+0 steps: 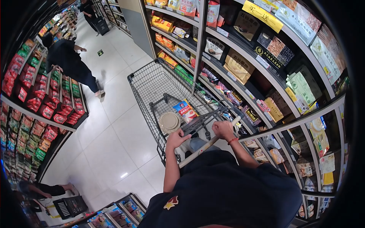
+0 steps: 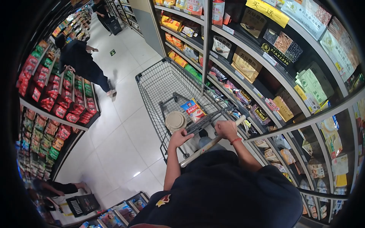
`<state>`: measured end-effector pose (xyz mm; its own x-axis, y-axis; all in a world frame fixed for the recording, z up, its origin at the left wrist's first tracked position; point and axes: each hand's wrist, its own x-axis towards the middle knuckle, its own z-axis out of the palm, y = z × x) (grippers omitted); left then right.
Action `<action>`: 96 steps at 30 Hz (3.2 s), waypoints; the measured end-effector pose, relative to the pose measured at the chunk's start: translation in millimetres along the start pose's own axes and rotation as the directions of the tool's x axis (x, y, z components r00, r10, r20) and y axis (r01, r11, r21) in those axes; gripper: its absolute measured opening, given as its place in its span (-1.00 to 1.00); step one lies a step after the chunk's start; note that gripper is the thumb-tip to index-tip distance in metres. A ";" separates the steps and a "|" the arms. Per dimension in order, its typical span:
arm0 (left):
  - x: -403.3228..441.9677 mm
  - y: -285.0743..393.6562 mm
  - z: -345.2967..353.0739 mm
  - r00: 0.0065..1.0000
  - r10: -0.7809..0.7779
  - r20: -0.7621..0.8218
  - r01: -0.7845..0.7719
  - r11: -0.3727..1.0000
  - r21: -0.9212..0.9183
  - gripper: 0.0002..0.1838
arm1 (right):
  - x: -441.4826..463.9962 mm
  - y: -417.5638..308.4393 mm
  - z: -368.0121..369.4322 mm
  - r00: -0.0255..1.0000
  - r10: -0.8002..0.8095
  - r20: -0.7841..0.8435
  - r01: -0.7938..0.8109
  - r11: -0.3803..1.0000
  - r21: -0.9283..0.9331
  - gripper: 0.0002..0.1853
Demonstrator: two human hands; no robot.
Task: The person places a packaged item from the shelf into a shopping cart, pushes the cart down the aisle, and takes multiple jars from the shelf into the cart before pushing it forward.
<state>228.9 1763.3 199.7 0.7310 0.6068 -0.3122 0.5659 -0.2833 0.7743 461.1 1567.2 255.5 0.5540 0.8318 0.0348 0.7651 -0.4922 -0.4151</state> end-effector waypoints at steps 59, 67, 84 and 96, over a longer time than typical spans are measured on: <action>0.2 3.3 -2.2 1.000 -0.028 0.011 0.028 0.999 0.017 -0.33 | -0.5 -1.7 -1.0 1.000 0.014 -0.005 -0.014 1.000 0.000 -0.79; 0.8 4.1 -2.9 0.999 -0.039 0.010 0.038 0.999 0.012 -0.32 | 0.5 -3.1 -3.3 1.000 0.014 0.005 -0.014 1.000 0.007 -0.79; 0.7 5.3 -3.6 0.998 -0.059 0.013 0.059 0.998 0.027 -0.30 | 0.1 -0.5 -1.4 1.000 0.018 0.008 -0.018 1.000 0.003 -0.78; 0.2 7.5 -5.0 0.997 -0.068 0.020 0.067 0.997 0.037 -0.30 | 0.3 -0.5 -1.4 1.000 -0.010 -0.022 0.010 1.000 0.008 -0.78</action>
<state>231.4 1765.0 208.2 0.6985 0.6093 -0.3752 0.6272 -0.2691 0.7309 461.3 1567.3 257.0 0.5530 0.8311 0.0587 0.7682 -0.4814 -0.4220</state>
